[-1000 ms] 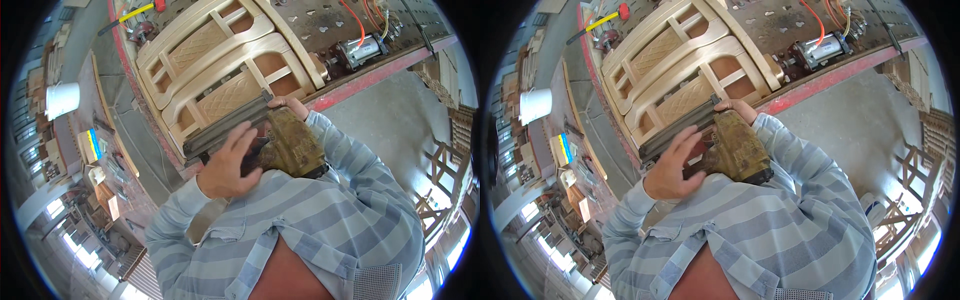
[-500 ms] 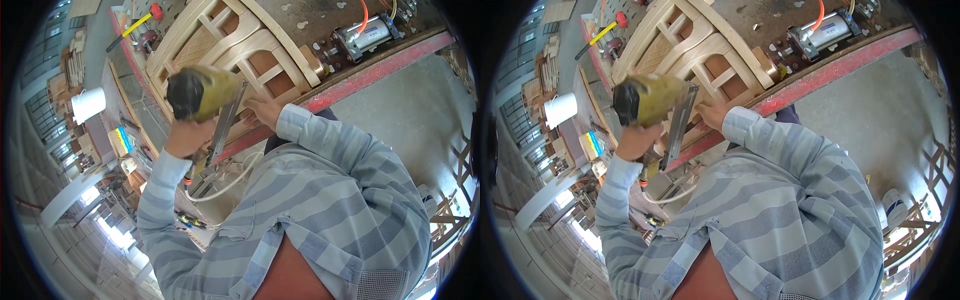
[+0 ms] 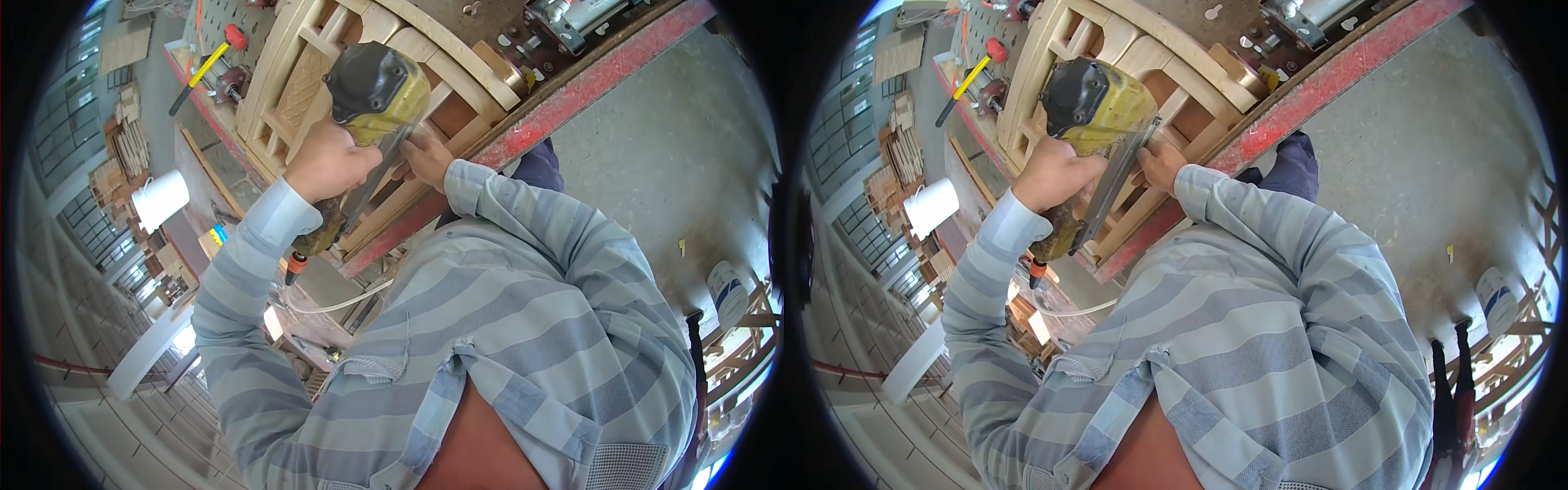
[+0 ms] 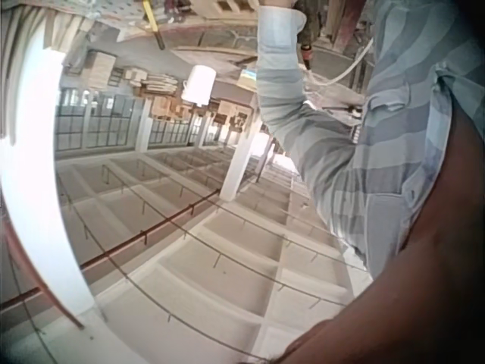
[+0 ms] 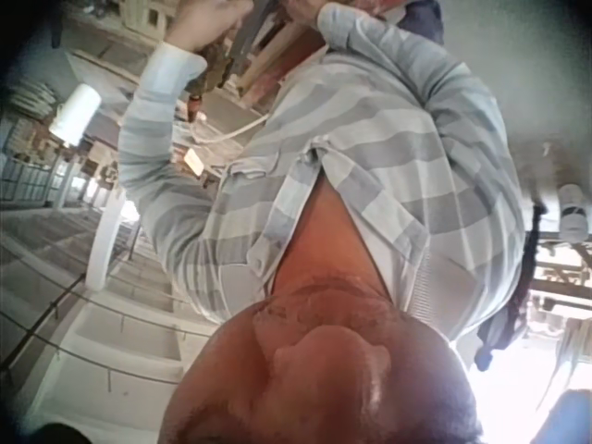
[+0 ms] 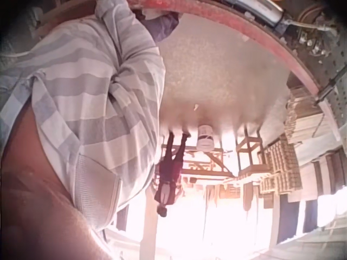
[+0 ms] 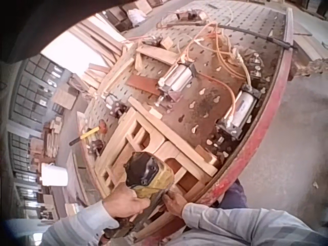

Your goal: Assembling wooden frame components using a pneumatic nail gun and a specialized jig.

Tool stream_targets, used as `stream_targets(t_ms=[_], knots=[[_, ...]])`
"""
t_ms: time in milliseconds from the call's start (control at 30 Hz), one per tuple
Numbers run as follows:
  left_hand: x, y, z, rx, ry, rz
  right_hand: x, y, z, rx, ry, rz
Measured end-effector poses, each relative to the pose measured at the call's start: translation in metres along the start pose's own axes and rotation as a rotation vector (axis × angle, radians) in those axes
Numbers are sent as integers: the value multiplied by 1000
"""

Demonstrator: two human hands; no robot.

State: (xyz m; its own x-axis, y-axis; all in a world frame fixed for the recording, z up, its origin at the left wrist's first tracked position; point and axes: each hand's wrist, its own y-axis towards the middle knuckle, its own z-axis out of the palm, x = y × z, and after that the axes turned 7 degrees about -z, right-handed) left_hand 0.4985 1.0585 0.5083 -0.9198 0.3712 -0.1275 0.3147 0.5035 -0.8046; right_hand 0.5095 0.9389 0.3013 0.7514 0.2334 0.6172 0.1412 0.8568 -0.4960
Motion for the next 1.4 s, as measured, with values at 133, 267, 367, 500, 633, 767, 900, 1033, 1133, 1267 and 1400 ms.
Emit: stream_targets(t_ms=[133,267,367,500,633,767,900,1033,1133,1267,1400], knots=[[4,0,7,-116,82,182,-7,5,3,-16,112,2],[41,14,16,-293,219,511,-3,8,6,-24,79,69],[46,-15,24,-317,51,451,-8,19,5,-22,27,-53],[94,-16,48,-326,-364,481,-11,30,8,3,-155,-159],[132,6,61,-266,-430,498,5,51,4,33,-541,-183],[139,19,68,-365,-303,514,13,50,9,-49,-593,-418],[132,22,65,-417,-230,515,11,61,8,-61,-521,-411],[128,24,57,-374,-275,501,13,63,10,-71,-466,-386],[128,27,49,-318,-352,482,17,61,11,-70,-440,-360],[128,35,38,-429,-314,509,33,56,2,-13,-229,-11],[80,4,-1,-258,-326,190,53,50,-55,49,-471,-159]])
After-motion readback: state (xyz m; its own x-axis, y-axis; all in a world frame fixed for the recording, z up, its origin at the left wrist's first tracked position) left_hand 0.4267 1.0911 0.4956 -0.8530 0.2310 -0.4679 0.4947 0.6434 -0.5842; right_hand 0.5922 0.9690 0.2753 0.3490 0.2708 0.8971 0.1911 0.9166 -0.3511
